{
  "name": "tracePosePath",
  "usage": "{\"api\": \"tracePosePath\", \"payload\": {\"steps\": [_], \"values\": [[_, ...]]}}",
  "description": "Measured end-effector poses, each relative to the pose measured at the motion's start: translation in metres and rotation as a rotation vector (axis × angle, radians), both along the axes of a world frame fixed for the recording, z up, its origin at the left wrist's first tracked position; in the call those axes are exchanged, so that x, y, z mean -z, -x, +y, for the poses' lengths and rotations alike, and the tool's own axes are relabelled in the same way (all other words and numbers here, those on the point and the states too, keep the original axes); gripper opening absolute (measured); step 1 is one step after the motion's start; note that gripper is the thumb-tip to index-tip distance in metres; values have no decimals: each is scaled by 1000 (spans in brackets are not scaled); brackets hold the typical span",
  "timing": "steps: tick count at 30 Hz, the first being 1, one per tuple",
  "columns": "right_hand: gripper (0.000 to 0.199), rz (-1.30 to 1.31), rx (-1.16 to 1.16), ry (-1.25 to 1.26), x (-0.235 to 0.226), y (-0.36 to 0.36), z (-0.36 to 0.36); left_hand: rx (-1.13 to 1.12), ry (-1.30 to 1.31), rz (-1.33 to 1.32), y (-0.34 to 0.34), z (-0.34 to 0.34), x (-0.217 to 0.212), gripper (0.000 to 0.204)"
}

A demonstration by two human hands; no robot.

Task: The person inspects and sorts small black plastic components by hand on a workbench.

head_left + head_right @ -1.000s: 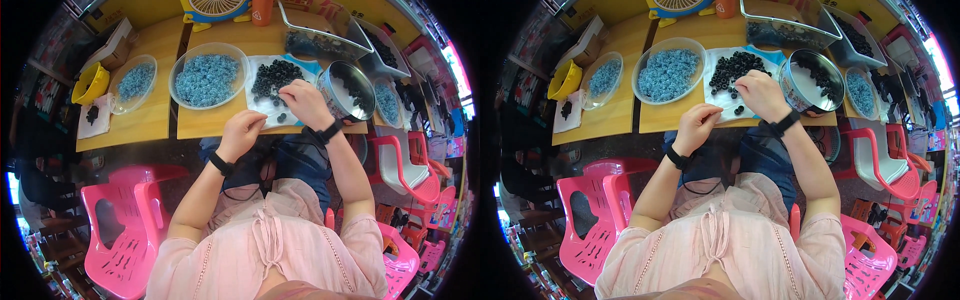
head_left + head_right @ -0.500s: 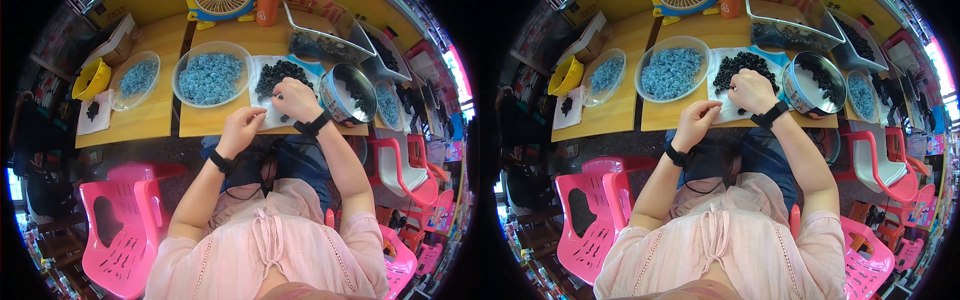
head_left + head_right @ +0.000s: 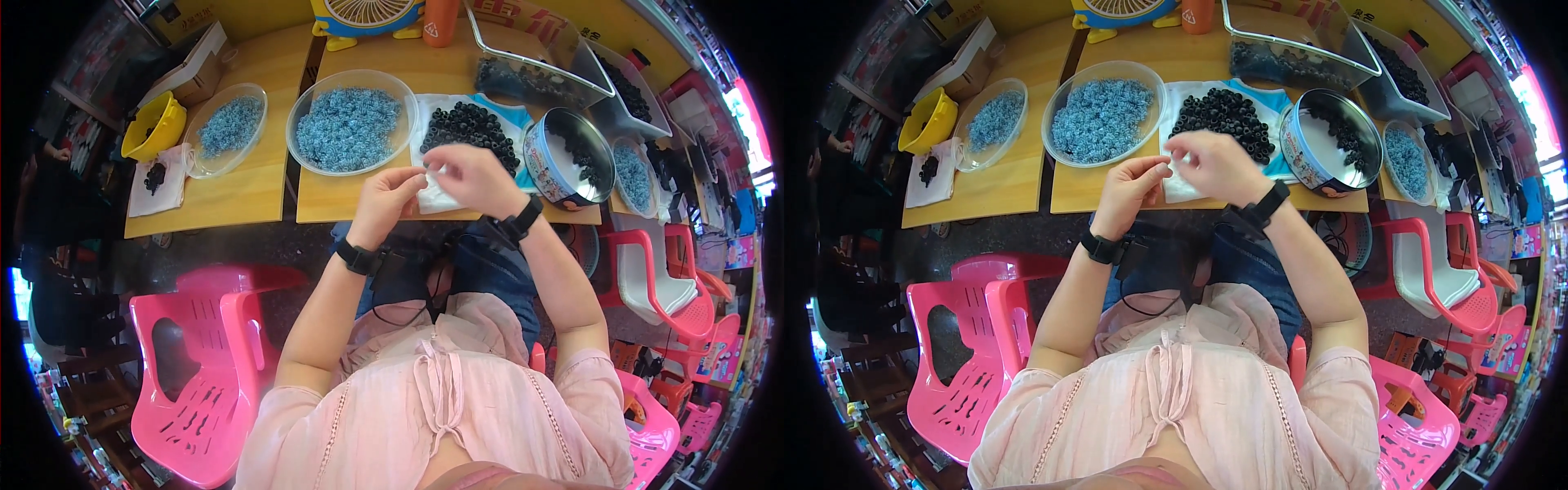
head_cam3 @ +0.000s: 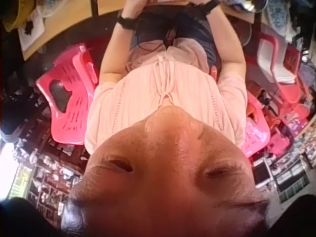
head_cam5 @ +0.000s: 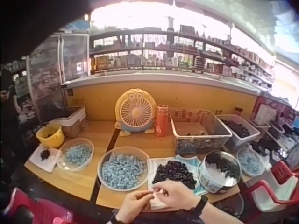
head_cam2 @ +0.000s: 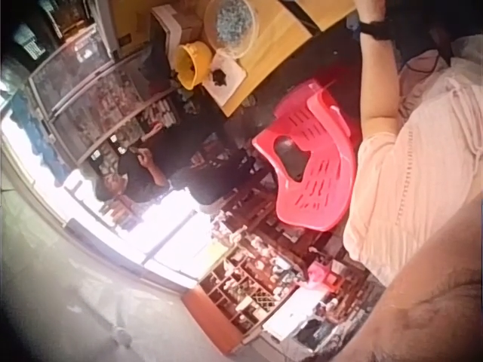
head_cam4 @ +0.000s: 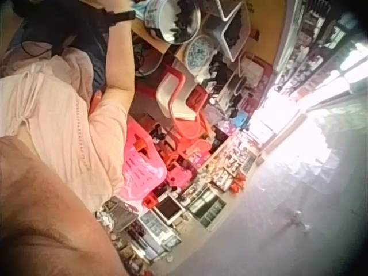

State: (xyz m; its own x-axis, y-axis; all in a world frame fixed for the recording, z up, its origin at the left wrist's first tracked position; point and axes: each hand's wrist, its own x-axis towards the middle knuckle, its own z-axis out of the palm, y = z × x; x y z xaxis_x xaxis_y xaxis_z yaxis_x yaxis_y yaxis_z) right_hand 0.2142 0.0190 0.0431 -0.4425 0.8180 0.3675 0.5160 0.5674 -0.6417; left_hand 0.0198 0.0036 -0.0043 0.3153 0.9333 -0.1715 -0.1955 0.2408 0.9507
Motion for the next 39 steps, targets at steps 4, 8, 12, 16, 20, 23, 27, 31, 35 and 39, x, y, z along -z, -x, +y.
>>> {"api": "tracePosePath", "payload": {"steps": [4, 8, 12, 16, 20, 23, 27, 31, 35, 39], "values": [[15, -102, 272, 30, -12, -18, 17, -49, -9, -7, -1, -2, 3, 25], [16, -184, 209, -86, -9, -11, 31, -27, -20, -67, -2, -2, 3, 25], [14, -222, 65, -238, -8, 28, 56, -27, -56, -94, 3, -6, 6, 25], [16, -420, 26, -146, -9, 54, 83, 9, -92, -97, 5, -7, 8, 23], [19, -789, 132, -101, -9, 71, 97, -3, -121, -90, 4, -4, 9, 24], [20, -862, 122, -29, -11, 89, 95, -32, -53, -102, 14, -7, 8, 27], [20, -775, 156, -8, -7, 92, 93, -63, -68, -195, 14, -6, 9, 22], [19, -795, 167, -28, 4, 86, 93, -18, -117, -234, 10, -3, 12, 23], [16, -500, 171, -2, 4, 77, 90, -28, -120, -242, 8, -5, 9, 26], [15, -31, 176, -21, -3, 58, 74, -4, -112, -268, 10, 0, 12, 29]]}}
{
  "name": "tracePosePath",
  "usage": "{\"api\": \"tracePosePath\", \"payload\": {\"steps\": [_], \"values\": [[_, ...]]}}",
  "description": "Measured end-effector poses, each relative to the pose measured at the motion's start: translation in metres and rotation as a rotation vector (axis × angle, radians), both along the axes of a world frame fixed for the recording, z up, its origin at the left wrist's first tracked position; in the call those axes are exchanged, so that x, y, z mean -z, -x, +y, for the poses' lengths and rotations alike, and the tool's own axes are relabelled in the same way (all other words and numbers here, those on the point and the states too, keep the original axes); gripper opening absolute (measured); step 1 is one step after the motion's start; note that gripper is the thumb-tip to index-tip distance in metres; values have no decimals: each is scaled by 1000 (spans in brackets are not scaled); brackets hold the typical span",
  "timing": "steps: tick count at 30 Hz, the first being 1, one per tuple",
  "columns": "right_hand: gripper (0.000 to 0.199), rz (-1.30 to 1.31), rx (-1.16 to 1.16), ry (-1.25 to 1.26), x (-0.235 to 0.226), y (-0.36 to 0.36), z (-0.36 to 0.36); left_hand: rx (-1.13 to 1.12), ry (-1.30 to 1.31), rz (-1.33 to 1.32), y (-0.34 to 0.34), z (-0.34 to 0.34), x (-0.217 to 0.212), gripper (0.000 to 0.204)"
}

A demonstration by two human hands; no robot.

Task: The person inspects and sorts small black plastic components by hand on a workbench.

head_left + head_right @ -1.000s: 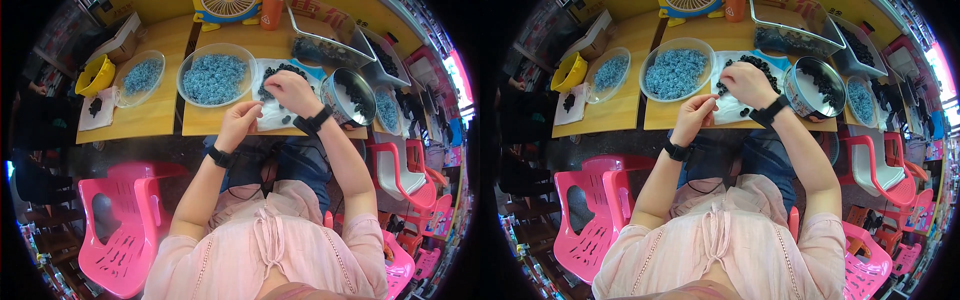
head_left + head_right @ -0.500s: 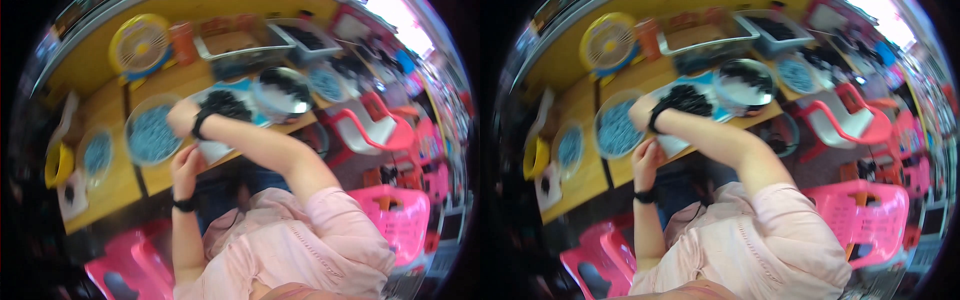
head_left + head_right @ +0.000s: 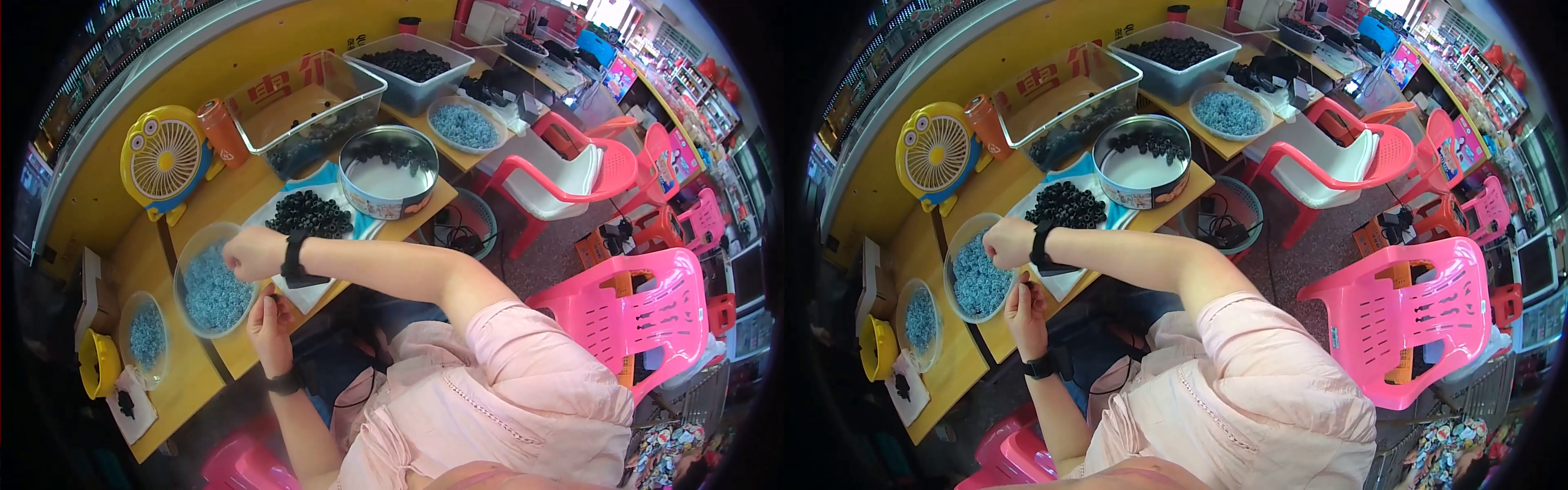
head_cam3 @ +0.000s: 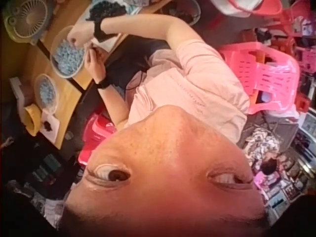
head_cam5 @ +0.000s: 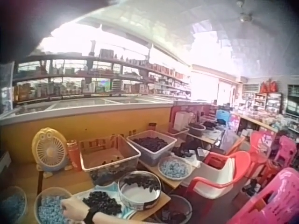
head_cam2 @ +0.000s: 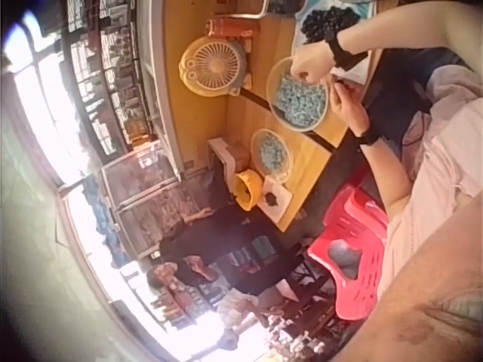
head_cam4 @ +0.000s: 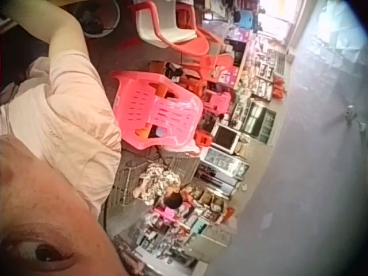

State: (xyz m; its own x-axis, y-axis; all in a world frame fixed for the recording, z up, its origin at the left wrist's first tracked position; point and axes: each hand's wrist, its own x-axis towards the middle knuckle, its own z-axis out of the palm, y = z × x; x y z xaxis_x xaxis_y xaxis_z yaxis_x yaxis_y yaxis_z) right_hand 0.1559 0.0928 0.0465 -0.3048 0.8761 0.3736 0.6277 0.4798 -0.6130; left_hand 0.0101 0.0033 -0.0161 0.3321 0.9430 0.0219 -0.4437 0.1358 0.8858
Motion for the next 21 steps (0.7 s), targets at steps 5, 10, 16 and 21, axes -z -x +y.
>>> {"api": "tracePosePath", "payload": {"steps": [5, 10, 16, 21], "values": [[19, 187, -112, 22, -12, -26, -44, -64, 119, 56, 10, -8, -4, 35], [17, 337, -15, 236, -11, -62, -92, -33, 13, 129, -6, -5, -8, 33], [17, 542, -20, 276, 6, -59, -109, -28, -2, 90, -2, -8, -7, 33], [16, 574, -35, 215, 17, -52, -110, -1, 27, 40, -3, -10, -9, 31]]}}
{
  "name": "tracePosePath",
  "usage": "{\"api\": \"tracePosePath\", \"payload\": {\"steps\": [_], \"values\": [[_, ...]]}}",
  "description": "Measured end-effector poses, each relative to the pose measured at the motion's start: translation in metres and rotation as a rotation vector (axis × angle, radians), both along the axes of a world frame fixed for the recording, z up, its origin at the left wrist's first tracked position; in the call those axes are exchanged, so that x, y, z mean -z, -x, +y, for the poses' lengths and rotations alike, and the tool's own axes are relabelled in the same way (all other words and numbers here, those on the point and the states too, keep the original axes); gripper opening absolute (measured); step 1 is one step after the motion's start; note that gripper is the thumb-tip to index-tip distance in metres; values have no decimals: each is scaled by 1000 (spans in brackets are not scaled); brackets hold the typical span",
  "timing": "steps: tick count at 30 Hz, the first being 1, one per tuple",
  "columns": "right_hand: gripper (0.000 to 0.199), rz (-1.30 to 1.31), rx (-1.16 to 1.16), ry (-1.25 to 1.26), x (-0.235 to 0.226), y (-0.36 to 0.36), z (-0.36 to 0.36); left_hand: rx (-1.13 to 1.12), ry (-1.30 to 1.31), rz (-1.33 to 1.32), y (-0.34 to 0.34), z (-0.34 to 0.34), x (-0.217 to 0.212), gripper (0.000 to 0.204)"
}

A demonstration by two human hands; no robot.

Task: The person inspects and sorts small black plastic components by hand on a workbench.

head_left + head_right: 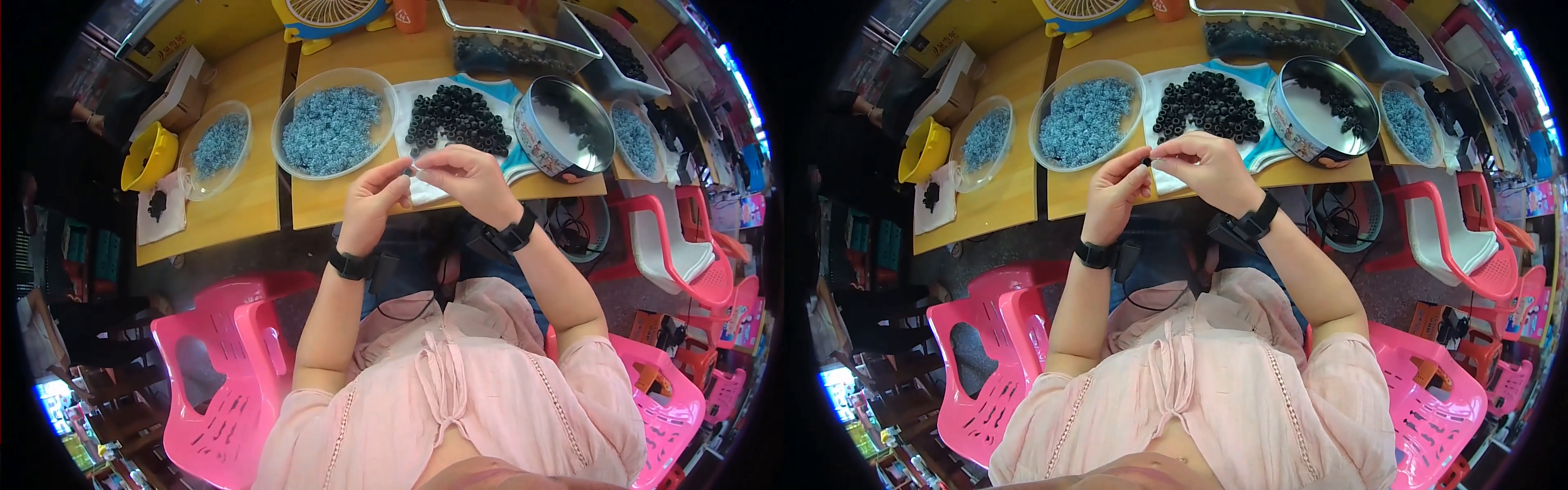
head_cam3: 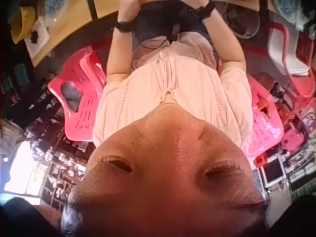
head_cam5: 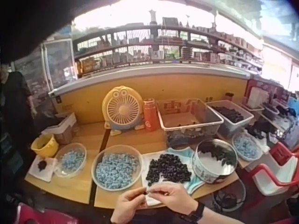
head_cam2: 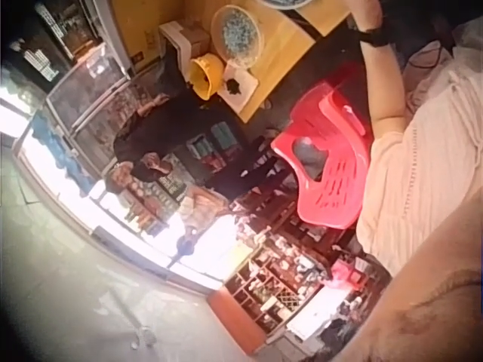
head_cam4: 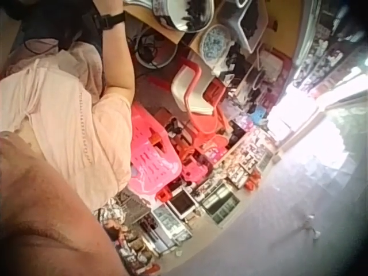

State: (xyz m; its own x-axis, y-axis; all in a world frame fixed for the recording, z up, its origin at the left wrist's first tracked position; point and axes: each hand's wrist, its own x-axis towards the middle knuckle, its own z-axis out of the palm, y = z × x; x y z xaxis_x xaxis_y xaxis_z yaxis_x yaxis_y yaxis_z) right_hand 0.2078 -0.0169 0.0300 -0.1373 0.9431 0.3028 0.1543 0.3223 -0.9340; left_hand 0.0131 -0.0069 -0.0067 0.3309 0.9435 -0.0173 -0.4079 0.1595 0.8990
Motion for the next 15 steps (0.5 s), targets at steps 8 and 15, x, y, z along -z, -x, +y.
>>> {"api": "tracePosePath", "payload": {"steps": [8, 15], "values": [[13, -141, -30, -222, 9, 5, -4, 108, 29, -27, 2, -6, 3, 25], [23, -240, -57, -181, 9, 7, -12, 162, 115, -191, 2, -6, 14, 25]]}}
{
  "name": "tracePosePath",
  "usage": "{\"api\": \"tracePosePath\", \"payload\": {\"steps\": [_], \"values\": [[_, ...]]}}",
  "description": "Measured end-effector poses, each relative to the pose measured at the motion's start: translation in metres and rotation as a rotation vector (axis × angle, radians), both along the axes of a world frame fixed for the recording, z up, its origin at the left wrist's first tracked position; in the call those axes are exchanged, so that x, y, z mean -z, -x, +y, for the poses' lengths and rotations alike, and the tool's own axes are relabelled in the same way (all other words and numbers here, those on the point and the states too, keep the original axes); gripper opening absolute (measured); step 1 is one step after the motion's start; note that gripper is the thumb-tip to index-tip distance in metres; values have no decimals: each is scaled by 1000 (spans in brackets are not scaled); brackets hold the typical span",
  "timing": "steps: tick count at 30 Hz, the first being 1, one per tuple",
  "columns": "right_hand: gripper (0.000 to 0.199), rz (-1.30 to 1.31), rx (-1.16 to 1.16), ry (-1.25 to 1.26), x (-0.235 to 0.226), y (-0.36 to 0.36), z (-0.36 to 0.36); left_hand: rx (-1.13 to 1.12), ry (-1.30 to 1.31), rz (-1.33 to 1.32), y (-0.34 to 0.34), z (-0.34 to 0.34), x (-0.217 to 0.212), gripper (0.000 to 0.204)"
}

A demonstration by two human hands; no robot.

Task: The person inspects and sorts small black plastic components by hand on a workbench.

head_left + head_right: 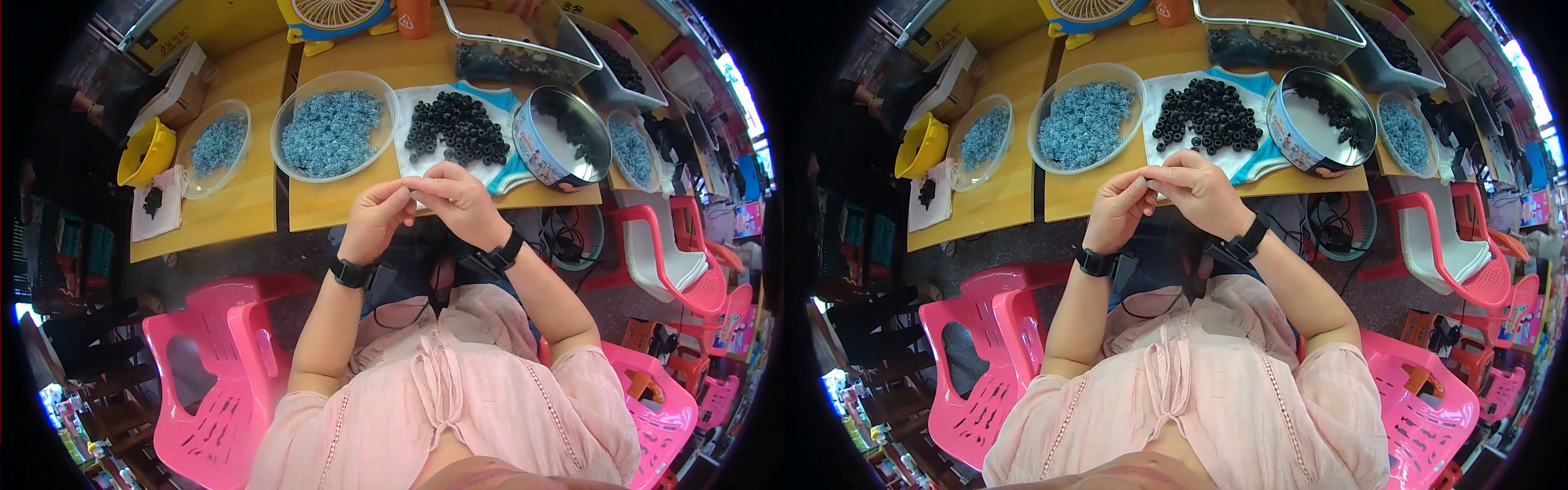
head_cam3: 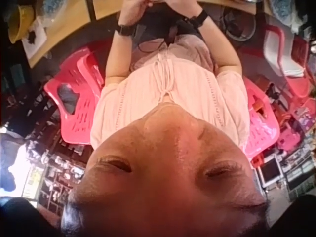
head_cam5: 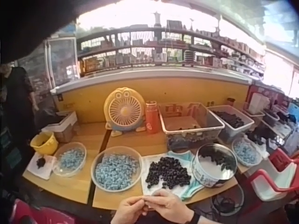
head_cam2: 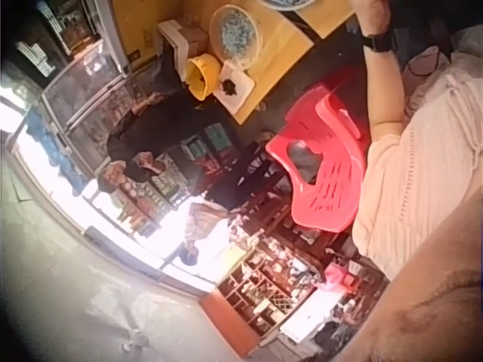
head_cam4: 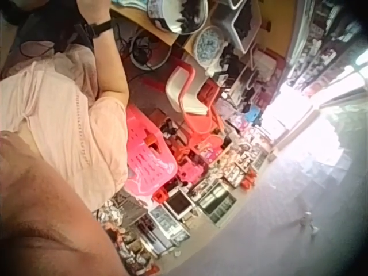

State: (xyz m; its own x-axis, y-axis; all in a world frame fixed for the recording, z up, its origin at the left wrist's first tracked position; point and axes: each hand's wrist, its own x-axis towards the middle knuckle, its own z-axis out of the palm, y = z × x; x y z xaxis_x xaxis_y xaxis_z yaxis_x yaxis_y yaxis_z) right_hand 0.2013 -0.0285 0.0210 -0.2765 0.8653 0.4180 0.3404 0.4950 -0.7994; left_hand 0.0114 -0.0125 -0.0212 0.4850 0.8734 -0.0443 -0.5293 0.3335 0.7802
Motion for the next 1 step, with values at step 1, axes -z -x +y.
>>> {"api": "tracePosePath", "payload": {"steps": [1], "values": [[26, -32, -17, 26, -1, -1, -1, 5, 18, -35, 1, 1, 2, 26]]}}
